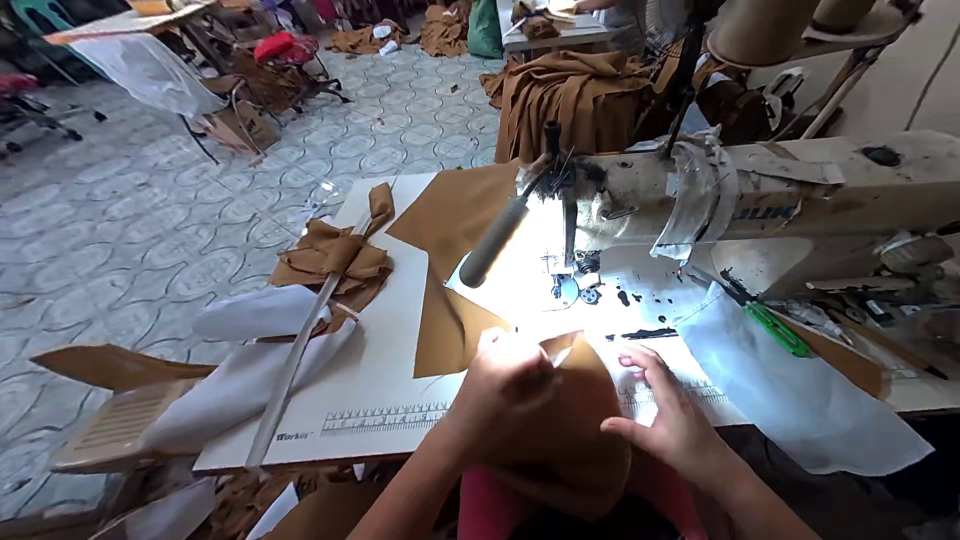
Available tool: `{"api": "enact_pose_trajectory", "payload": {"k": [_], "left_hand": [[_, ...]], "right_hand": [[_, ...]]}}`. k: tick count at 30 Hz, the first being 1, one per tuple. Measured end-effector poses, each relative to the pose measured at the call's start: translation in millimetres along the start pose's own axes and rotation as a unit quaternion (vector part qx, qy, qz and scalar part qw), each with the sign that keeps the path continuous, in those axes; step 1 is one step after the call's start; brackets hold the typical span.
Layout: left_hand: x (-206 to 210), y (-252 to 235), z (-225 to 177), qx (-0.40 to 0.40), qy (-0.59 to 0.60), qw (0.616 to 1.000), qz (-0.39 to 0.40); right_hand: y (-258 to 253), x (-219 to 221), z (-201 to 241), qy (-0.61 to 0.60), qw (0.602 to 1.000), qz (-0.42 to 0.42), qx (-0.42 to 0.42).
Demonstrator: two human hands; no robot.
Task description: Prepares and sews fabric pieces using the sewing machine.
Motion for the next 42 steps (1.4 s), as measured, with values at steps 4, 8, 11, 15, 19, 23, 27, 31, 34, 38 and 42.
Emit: {"api": "enact_pose_trajectory", "payload": {"k": [4,8,11,15,19,23,27,31,34,38,42], "left_hand": [[-37.9,-4.0,-45.6,0.103,0.015,0.995,0.007],[-30.6,4.7,-21.3,-0.007,-0.001,1.000,-0.016],[-43.4,14.1,-32.1,-0.018,-0.014,0.999,-0.047],[-107.4,16.3,-95.9,0.054,0.005,0.998,-0.026],[-78.1,-5.7,-46.1,-0.034,-0.058,0.996,-0.050],[-23.2,-1.5,7.7,-0.201,0.036,0.976,0.071],[-12.3,7.6,14.7,-0.235,0.060,0.966,0.085],[-11.4,7.3,18.5,-0.239,0.080,0.965,0.078],[-8.5,10.1,21.8,-0.234,0.097,0.965,0.074],[-7.3,12.4,23.0,-0.237,0.134,0.959,0.074],[-14.6,12.8,17.0,-0.194,0.134,0.971,0.032]], "right_hand": [[-21.6,7.5,27.3,-0.326,0.935,0.115,0.077],[-33.3,10.9,30.3,-0.323,0.933,0.070,0.143],[-32.5,7.4,34.8,-0.324,0.940,0.000,0.106],[-24.8,-14.0,89.2,-0.407,0.902,0.094,-0.112],[-52.1,-12.4,62.4,-0.305,0.952,0.006,-0.032],[-61.5,13.6,7.2,-0.266,0.954,-0.016,0.135],[-52.9,20.5,0.0,-0.253,0.953,-0.031,0.163],[-51.6,21.3,0.5,-0.276,0.945,-0.060,0.165],[-49.4,23.7,2.3,-0.291,0.943,-0.065,0.148],[-47.7,25.8,2.9,-0.341,0.924,-0.074,0.155],[-47.2,26.8,6.4,-0.395,0.901,-0.081,0.157]]}}
Point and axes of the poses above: each hand's wrist, its own y-axis away from the middle knuckle, its own x-axis out of the palm, z = x × y, the point moved 6 cm from there along -y, towards the middle knuckle, and after that the axes turned 10 degrees about -y, right-handed, at the moved point
